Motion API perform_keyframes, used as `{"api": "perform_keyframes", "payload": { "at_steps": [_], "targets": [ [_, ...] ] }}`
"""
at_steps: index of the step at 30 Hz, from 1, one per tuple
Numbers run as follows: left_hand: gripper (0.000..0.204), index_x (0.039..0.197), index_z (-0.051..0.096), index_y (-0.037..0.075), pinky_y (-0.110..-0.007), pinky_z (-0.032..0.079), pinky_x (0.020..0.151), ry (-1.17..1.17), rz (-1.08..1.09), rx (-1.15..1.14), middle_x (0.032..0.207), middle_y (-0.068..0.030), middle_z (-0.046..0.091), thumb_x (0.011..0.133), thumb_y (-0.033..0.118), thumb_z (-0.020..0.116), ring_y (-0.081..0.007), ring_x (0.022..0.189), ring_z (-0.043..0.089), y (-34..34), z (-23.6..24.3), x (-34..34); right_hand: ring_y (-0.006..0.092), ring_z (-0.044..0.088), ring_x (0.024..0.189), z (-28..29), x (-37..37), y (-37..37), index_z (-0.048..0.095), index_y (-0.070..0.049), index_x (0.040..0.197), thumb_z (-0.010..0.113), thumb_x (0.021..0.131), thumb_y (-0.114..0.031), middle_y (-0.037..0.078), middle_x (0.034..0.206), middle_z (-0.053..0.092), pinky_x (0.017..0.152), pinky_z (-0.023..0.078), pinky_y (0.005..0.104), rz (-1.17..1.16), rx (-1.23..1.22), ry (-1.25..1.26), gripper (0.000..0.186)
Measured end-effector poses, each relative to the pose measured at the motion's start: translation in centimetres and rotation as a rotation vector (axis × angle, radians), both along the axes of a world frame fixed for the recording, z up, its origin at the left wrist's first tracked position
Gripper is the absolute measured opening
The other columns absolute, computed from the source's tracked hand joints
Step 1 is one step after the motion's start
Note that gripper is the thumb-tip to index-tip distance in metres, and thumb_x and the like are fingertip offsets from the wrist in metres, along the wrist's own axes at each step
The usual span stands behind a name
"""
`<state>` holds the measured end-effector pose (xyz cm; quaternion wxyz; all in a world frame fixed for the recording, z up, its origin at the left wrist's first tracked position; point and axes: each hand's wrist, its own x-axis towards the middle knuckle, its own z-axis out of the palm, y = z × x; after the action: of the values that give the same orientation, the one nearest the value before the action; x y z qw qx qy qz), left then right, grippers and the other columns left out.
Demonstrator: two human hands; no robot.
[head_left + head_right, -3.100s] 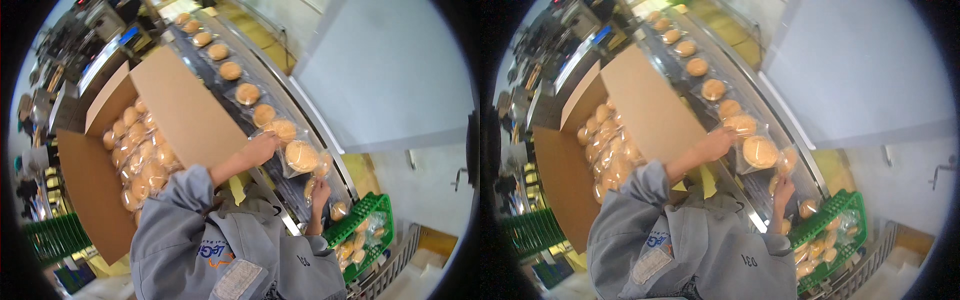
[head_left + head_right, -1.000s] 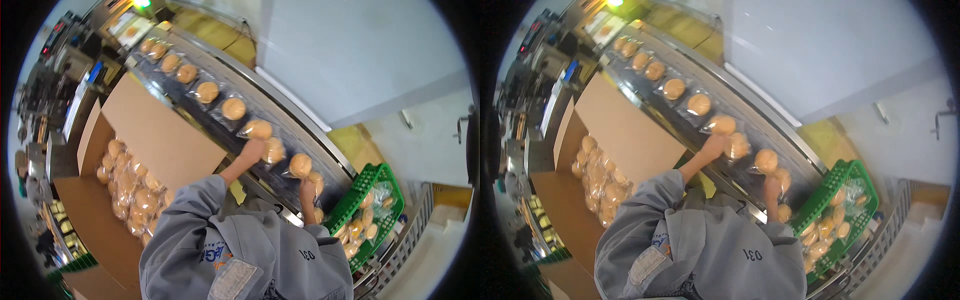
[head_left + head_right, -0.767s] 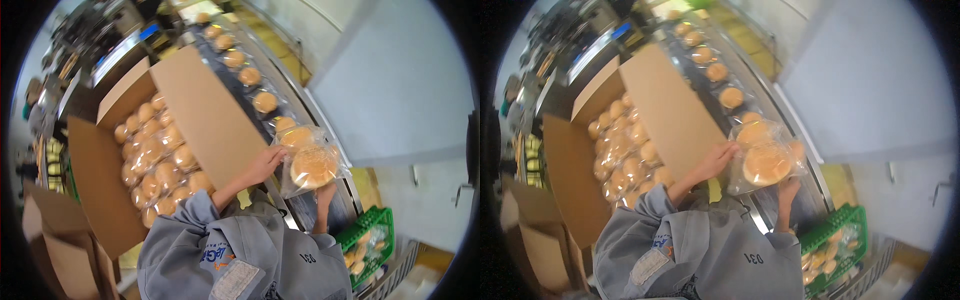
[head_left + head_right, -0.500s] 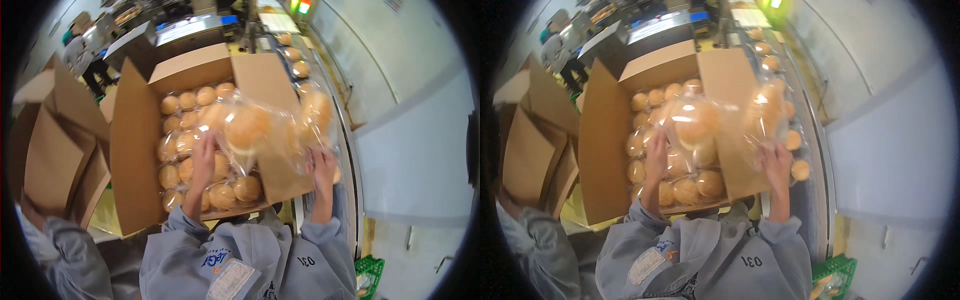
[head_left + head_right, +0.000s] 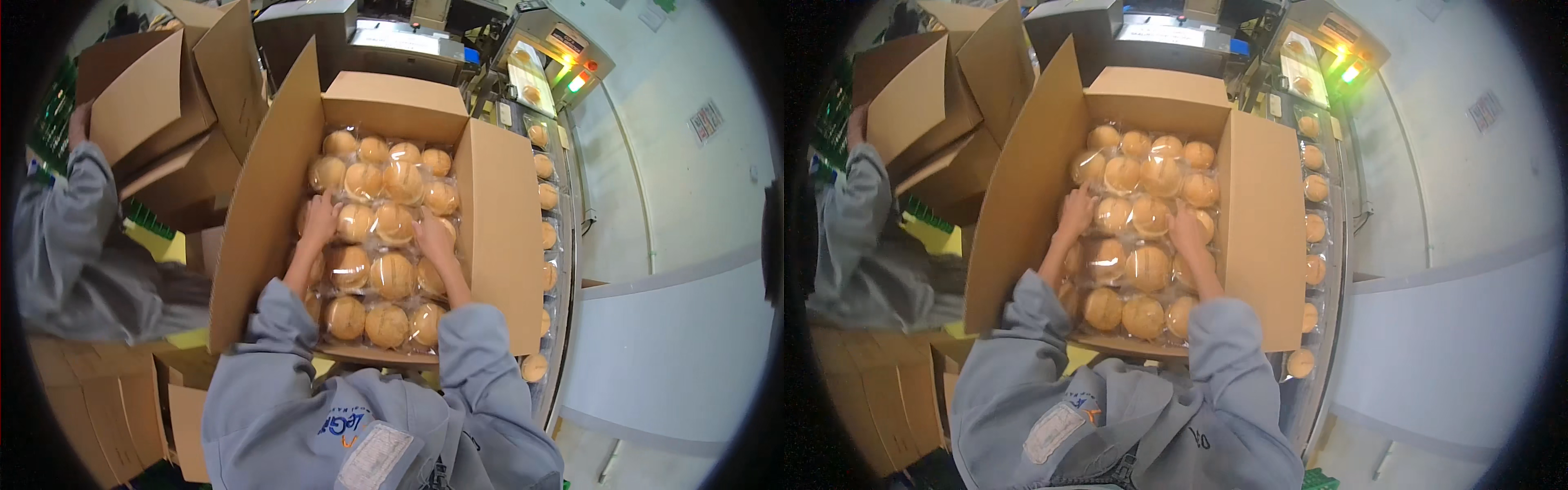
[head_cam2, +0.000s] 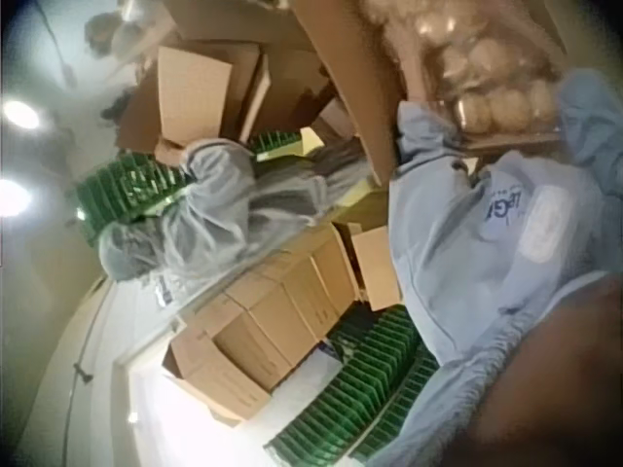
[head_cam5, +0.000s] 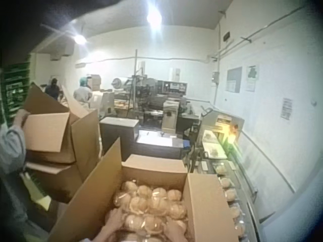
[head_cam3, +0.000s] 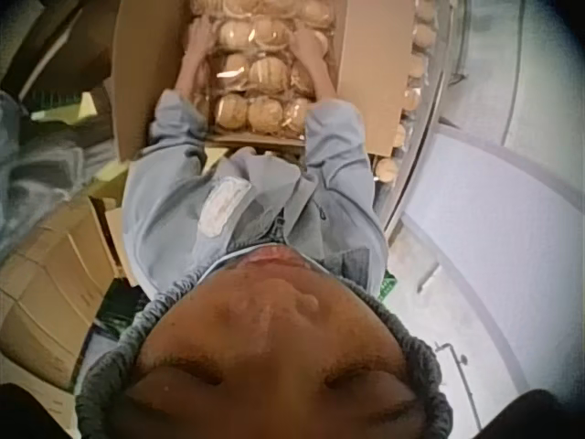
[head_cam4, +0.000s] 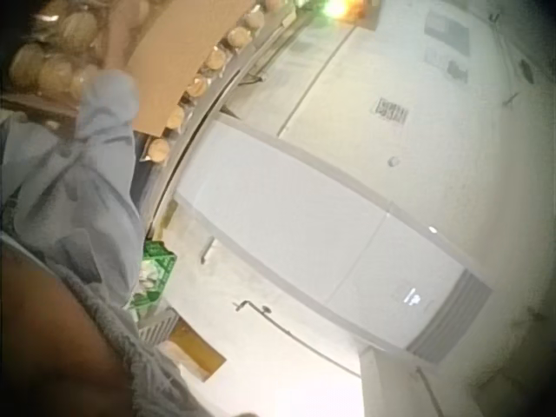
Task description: The person picks individually wrapped buns from a moving conveyor belt and places them into a cardboard box. They arrange the buns in rows within the box and occasionally move the filled box aside to make room for a new one.
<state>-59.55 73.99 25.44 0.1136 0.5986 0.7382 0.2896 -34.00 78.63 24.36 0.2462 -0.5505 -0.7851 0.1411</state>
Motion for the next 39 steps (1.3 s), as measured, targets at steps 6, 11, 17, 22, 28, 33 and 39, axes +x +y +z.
{"api": "perform_keyframes", "payload": {
  "at_steps": [6,11,17,22,28,33,39],
  "targets": [
    [0.037,0.119,0.044,0.001,-0.039,0.025,0.097,-0.114,0.246,0.366,0.118,-0.0153,0.044,0.085,0.015,0.049,-0.0323,0.112,0.037,-19.1,7.1,4.9,0.0321,0.054,0.086,8.1,8.9,-15.4,0.045,0.002,0.117,0.057,0.08,-0.024,0.017,0.091,0.057,0.076,0.042,0.0396,-0.147,-0.185,0.251,0.047],
    [0.052,0.129,0.026,0.001,-0.04,0.02,0.1,-0.134,1.114,0.291,0.132,-0.0154,0.03,0.088,0.026,0.047,-0.0306,0.122,0.028,-33.1,-2.8,9.3,0.0257,0.046,0.105,3.1,14.1,-21.9,0.037,-0.002,0.128,0.061,0.072,-0.014,0.017,0.115,0.048,0.09,0.035,0.034,-0.261,-0.006,-0.044,0.062],
    [0.084,0.135,0.023,0.011,-0.039,0.022,0.103,-2.001,0.83,0.438,0.138,-0.0084,0.026,0.076,0.071,0.034,-0.0268,0.125,0.027,-43.7,-9.7,10.9,0.02,0.053,0.096,0.9,15.0,-19.9,0.026,-0.006,0.136,0.049,0.067,-0.005,0.012,0.118,0.047,0.075,0.043,0.0275,0.064,-0.803,0.759,0.072],
    [0.08,0.137,0.019,0.013,-0.042,0.023,0.104,-1.875,0.427,0.806,0.141,-0.0081,0.023,0.079,0.067,0.031,-0.0259,0.129,0.022,-42.6,2.7,11.9,0.0251,0.056,0.096,-3.0,16.5,-19.3,0.029,-0.008,0.135,0.054,0.07,-0.019,0.015,0.121,0.049,0.077,0.045,0.0319,-0.034,-0.678,0.679,0.07],
    [0.063,0.139,0.014,0.014,-0.045,0.005,0.107,-0.831,0.012,0.554,0.145,-0.0101,0.011,0.09,0.05,0.029,-0.0284,0.133,0.006,-27.6,10.3,14.5,0.0262,0.055,0.102,-1.1,21.1,-21.3,0.042,-0.006,0.125,0.058,0.078,-0.045,0.017,0.112,0.056,0.085,0.042,0.0334,-0.056,-0.458,0.617,0.064],
    [0.057,0.137,0.02,0.01,-0.05,0.012,0.103,0.309,0.053,-0.054,0.144,-0.0132,0.011,0.091,0.043,0.029,-0.0333,0.132,0.011,-14.6,4.4,12.7,0.0298,0.06,0.086,-0.8,29.5,-26.2,0.051,-0.005,0.114,0.062,0.077,-0.032,0.018,0.095,0.061,0.074,0.047,0.037,-0.27,-0.489,0.838,0.048],
    [0.047,0.121,0.045,0.0,-0.037,0.03,0.097,0.188,-0.223,-0.402,0.121,-0.0177,0.046,0.09,0.036,0.038,-0.0301,0.115,0.041,1.3,8.7,16.5,0.0385,0.059,0.072,-5.0,37.2,-33.7,0.054,-0.006,0.106,0.064,0.072,-0.022,0.019,0.074,0.061,0.066,0.046,0.046,-1.02,-0.429,0.06,0.038]
  ]
}}
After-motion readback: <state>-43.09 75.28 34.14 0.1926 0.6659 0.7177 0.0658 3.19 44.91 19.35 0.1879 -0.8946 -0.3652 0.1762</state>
